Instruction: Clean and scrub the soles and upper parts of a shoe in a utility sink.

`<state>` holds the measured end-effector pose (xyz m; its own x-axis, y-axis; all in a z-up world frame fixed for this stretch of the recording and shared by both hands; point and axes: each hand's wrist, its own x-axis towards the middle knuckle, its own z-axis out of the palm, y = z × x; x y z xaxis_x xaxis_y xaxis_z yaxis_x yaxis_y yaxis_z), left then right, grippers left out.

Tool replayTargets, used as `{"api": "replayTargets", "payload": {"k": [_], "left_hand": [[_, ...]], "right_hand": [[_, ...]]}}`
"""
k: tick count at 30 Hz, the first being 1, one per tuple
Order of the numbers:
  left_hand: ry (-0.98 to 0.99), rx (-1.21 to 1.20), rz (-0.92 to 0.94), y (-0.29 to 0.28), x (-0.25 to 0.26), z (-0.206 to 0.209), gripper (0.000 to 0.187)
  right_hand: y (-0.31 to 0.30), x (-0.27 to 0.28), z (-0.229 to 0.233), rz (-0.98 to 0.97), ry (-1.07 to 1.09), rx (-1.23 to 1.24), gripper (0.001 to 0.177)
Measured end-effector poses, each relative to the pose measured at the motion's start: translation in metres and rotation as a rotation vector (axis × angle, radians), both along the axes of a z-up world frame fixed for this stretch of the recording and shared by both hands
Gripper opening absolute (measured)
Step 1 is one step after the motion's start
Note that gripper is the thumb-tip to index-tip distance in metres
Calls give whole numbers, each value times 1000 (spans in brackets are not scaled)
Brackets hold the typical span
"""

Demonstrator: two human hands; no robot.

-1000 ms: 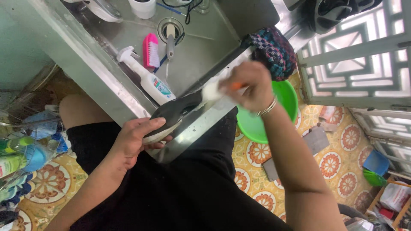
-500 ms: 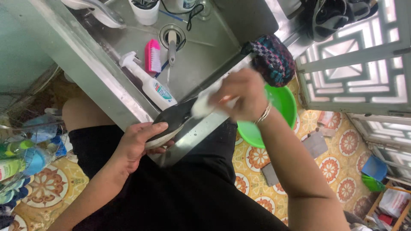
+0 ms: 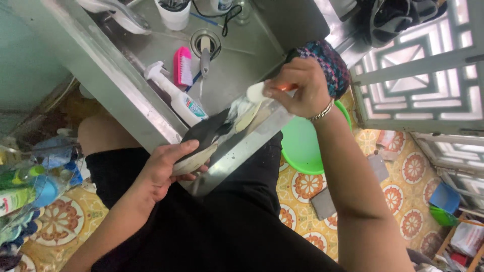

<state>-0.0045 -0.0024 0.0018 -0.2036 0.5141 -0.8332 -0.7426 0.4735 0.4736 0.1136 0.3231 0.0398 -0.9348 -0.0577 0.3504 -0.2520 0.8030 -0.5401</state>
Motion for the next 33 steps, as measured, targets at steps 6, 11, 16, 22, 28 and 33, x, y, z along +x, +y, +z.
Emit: {"api": "replayTargets", "payload": {"k": [6, 11, 16, 22, 28, 33], "left_hand": [[22, -15, -16, 0, 4, -6, 50], [68, 13, -36, 2, 4, -3, 49], [54, -10, -28, 2, 3, -7, 50], [26, -29, -20, -2, 3, -7, 49], [-10, 12, -3, -4, 2, -10, 49], [-7, -1, 12, -4, 2, -10, 52]], "right_hand": [[-10, 7, 0, -44, -38, -31, 16], [14, 14, -20, -194, -84, -76, 13], [-29, 9, 2, -14, -82, -72, 12], [2, 18, -30, -272, -62, -137, 14], [-11, 22, -26, -55, 8, -135, 17], [-23, 20, -20, -285, -40, -66, 8]]}}
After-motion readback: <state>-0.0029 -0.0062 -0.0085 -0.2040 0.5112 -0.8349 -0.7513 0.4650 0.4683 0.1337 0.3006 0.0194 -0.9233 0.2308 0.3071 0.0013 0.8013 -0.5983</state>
